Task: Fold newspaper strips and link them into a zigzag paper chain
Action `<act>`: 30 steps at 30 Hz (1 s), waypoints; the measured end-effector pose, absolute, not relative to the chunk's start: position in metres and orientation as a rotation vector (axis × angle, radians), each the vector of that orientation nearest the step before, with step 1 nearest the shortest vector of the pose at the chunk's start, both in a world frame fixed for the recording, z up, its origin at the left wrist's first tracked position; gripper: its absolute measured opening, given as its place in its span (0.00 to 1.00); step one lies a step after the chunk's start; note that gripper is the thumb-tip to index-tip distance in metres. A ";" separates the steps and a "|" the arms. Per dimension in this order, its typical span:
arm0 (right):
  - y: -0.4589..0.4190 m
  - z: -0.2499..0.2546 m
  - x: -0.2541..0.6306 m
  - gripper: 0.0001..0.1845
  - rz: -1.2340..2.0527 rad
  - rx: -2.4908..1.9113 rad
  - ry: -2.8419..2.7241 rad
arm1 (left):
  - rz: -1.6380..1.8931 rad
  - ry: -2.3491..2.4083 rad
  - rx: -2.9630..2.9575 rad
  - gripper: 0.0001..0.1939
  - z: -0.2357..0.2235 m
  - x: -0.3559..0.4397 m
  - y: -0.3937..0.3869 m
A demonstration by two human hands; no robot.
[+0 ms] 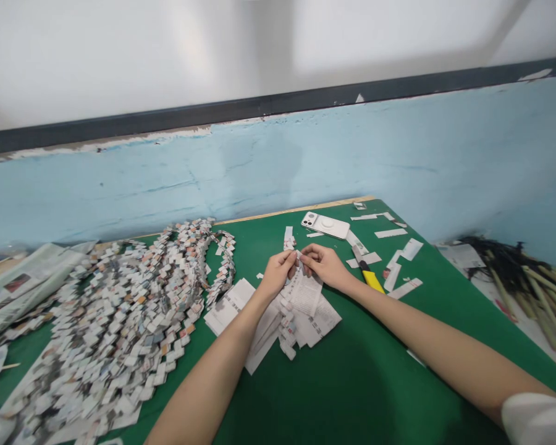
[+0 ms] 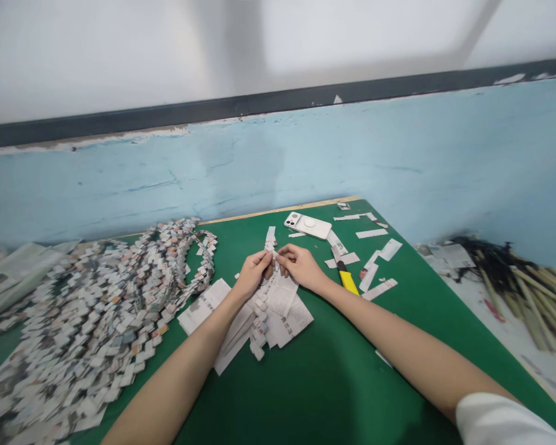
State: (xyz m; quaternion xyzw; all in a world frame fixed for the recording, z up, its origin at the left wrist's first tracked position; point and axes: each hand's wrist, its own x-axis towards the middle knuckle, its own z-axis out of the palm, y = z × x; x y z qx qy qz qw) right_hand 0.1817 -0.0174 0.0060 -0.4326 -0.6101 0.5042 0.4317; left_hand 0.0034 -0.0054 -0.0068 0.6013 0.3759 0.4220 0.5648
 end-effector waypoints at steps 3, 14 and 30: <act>-0.016 0.005 0.182 0.21 1.297 -1.060 -1.489 | 0.994 0.893 1.419 0.25 -0.007 0.003 -0.005; -0.012 -0.002 0.185 0.18 0.965 -1.157 -1.528 | 0.985 0.917 1.414 0.24 -0.008 0.003 -0.004; -0.021 0.010 0.184 0.08 0.834 -0.944 -1.447 | 0.974 0.904 1.378 0.25 -0.013 0.006 0.001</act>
